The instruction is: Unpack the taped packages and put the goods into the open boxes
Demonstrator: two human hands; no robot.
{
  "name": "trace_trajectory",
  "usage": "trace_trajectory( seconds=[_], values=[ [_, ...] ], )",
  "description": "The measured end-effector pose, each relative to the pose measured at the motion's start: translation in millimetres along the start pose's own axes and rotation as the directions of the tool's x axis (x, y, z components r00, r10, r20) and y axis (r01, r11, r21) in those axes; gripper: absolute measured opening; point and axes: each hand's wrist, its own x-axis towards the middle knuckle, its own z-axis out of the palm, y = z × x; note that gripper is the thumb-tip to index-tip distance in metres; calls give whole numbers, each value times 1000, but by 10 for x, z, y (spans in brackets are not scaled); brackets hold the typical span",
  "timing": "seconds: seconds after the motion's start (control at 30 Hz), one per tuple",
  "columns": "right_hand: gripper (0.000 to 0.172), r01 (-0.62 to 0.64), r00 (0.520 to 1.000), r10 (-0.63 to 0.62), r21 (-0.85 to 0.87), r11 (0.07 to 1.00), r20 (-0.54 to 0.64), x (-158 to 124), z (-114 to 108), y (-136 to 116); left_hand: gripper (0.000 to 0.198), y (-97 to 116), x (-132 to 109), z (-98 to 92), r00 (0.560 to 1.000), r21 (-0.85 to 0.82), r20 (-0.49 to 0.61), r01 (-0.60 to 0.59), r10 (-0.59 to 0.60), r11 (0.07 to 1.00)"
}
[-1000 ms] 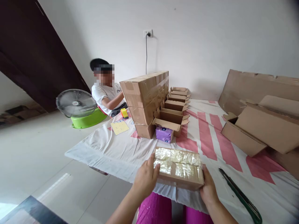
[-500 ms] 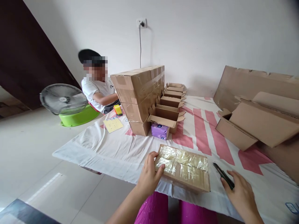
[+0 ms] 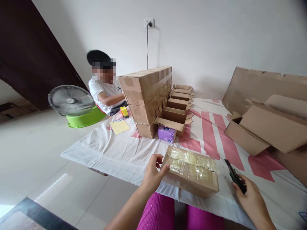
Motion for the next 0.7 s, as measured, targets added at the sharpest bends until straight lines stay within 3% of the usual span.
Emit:
trace_trajectory(
  seconds=[0.1, 0.23, 0.37, 0.43, 0.53, 0.6, 0.7],
  values=[
    [50, 37, 998, -33, 77, 996, -52, 100, -198, -340, 33, -6, 22, -28, 999, -73, -29, -15, 13, 997],
    [42, 171, 981, -158, 108, 979, -115, 202, -444, -744, 25, 11, 13, -42, 998, -18, -15, -54, 54, 998],
    [38, 339, 927, -302, 151, 929, -224, 257, -622, -1130, 20, 23, 33, -55, 995, 18, 28, -92, 91, 996],
    [37, 453, 887, -422, 177, 874, -185, 280, -627, -1306, 22, 29, 67, -64, 995, -1, 36, -92, 92, 996],
    [35, 549, 833, -553, 159, 820, -25, 300, -512, -1495, 23, 51, 118, -69, 998, -21, 48, -44, 45, 999],
    [34, 570, 816, -576, 105, 815, 36, 296, -409, -1559, 25, 74, 133, -65, 999, 1, 47, -18, 17, 1000],
    [36, 578, 814, -580, 52, 815, 36, 274, -314, -1584, 28, 112, 142, -56, 998, 43, 54, -20, 17, 999]
  ],
)
